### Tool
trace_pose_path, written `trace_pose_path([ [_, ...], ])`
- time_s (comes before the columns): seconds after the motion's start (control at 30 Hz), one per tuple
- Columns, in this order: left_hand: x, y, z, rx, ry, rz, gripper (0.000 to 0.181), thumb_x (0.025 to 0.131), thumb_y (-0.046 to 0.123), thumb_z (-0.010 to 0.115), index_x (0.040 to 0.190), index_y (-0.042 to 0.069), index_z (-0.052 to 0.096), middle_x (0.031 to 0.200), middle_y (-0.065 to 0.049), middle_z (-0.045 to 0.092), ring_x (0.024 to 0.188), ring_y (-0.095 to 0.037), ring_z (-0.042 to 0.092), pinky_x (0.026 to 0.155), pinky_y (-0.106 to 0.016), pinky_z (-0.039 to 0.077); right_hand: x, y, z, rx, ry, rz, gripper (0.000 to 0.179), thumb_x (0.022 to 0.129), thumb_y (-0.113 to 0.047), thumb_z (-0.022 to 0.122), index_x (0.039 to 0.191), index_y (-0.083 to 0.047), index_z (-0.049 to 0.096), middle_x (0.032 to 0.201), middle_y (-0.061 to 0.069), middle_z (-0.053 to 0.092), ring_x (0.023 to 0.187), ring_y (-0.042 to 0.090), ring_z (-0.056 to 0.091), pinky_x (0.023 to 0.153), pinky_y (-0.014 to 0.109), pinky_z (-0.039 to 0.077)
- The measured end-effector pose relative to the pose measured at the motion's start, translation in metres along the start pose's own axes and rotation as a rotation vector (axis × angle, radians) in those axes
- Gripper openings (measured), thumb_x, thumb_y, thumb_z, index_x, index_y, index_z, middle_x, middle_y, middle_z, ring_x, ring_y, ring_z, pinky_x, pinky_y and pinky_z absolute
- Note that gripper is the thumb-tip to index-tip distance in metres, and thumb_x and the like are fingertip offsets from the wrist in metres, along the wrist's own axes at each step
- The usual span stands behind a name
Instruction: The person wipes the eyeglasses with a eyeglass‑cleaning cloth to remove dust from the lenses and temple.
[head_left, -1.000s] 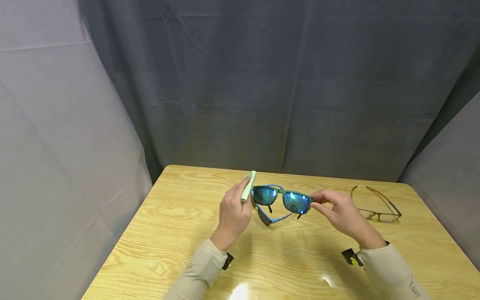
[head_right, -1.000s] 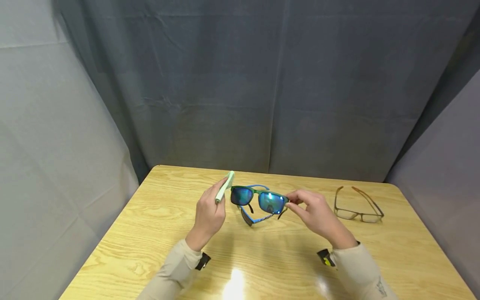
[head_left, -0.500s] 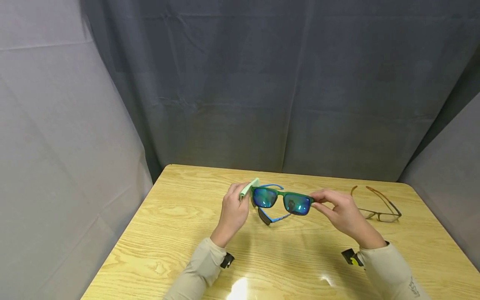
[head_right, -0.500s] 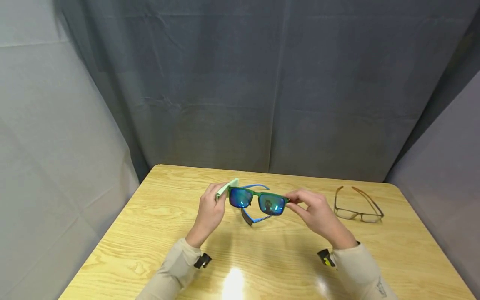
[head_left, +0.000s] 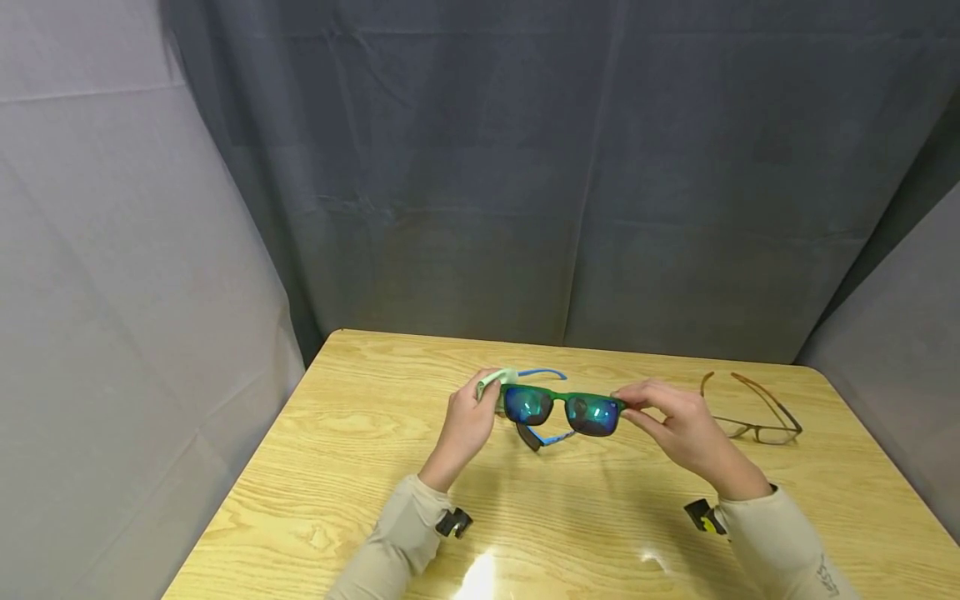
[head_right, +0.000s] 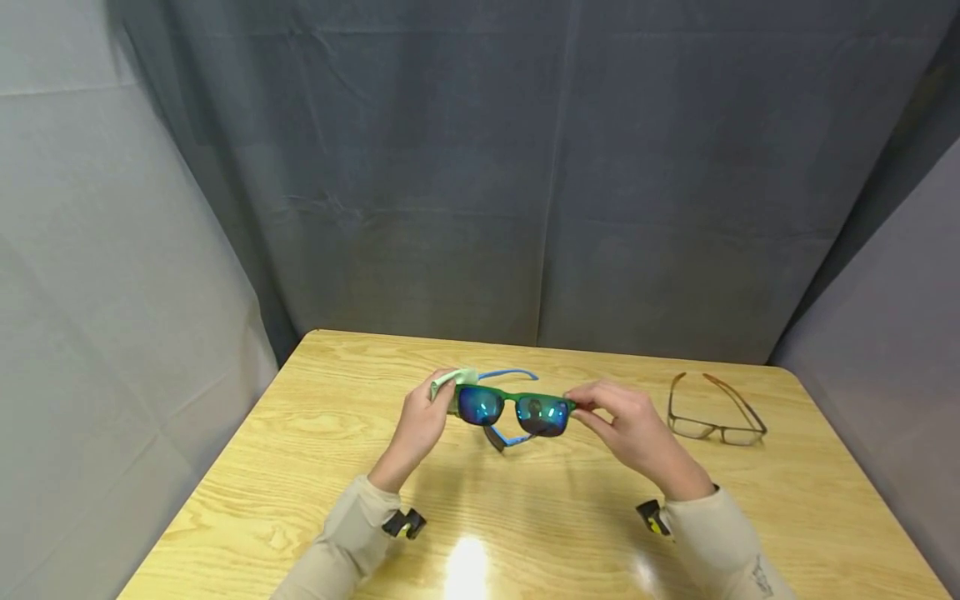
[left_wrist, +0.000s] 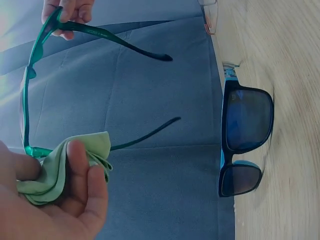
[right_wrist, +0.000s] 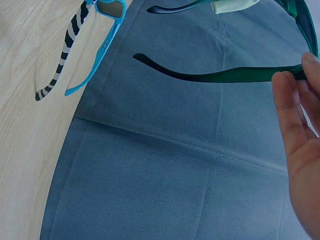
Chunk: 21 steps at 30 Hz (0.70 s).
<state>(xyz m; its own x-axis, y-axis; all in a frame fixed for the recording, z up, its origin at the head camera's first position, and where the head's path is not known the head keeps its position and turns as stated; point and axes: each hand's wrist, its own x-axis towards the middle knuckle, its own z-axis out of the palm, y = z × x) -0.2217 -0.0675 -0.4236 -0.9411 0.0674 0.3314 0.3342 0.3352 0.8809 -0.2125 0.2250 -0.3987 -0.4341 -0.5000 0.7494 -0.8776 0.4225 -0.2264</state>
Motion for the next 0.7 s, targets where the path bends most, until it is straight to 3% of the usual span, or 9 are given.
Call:
trace_pose_path([
  [0.13,0.001,0.000,0.001,-0.048,0.004,-0.023,0.029,0.099,0.021,0.044,0.118,0.011,0.064,0.108,-0.006,0.065,0.088,-0.017,0.058,0.076,-0.033,0.050,0.000,0.002,0.001,-0.006,0.022,-0.052,0.045,0.060,0.015,0.077,0.098,-0.006,0.071,0.096,0.002,0.069,0.084,0.011,0.065,0.075,0.013,0.049],
  [0.27,0.000,-0.002,0.000,-0.106,-0.019,-0.043,0.029,0.100,0.024,0.044,0.115,0.009,0.064,0.106,-0.007,0.064,0.092,-0.019,0.059,0.079,-0.035,0.050,-0.001,0.003,0.002,-0.015,0.029,-0.066,0.016,0.084,-0.013,0.070,0.099,-0.006,0.071,0.096,0.002,0.069,0.085,0.012,0.065,0.077,0.012,0.049],
  [0.37,-0.003,0.009,-0.003,-0.140,-0.045,-0.063,0.029,0.100,0.022,0.045,0.114,0.004,0.063,0.104,-0.012,0.064,0.090,-0.020,0.059,0.080,-0.040,0.051,-0.002,0.004,0.003,-0.017,0.028,-0.072,0.019,0.088,-0.021,0.065,0.099,-0.006,0.071,0.095,0.004,0.070,0.084,0.013,0.065,0.077,0.012,0.049],
  [0.5,-0.002,0.011,-0.003,-0.204,-0.064,-0.084,0.029,0.099,0.020,0.048,0.114,-0.001,0.062,0.106,-0.017,0.063,0.089,-0.020,0.059,0.082,-0.048,0.050,-0.004,0.005,0.003,-0.004,0.026,-0.075,0.019,0.084,-0.014,0.070,0.101,-0.006,0.072,0.095,0.007,0.070,0.085,0.014,0.065,0.079,0.013,0.048],
  [0.57,0.001,0.001,0.000,-0.229,-0.066,-0.096,0.030,0.098,0.023,0.050,0.115,0.001,0.062,0.108,-0.016,0.063,0.090,-0.018,0.059,0.083,-0.047,0.050,-0.005,0.007,0.003,-0.001,0.027,-0.075,0.018,0.086,-0.015,0.068,0.101,-0.006,0.072,0.096,0.007,0.070,0.086,0.015,0.065,0.080,0.013,0.048],
  [0.7,0.001,-0.001,0.000,-0.248,-0.086,-0.130,0.030,0.096,0.024,0.052,0.118,0.005,0.060,0.113,-0.014,0.059,0.096,-0.020,0.057,0.083,-0.040,0.050,-0.008,0.008,0.003,-0.010,0.024,-0.063,0.036,0.067,0.006,0.079,0.100,-0.008,0.073,0.100,0.008,0.069,0.085,0.014,0.066,0.079,0.013,0.048],
])
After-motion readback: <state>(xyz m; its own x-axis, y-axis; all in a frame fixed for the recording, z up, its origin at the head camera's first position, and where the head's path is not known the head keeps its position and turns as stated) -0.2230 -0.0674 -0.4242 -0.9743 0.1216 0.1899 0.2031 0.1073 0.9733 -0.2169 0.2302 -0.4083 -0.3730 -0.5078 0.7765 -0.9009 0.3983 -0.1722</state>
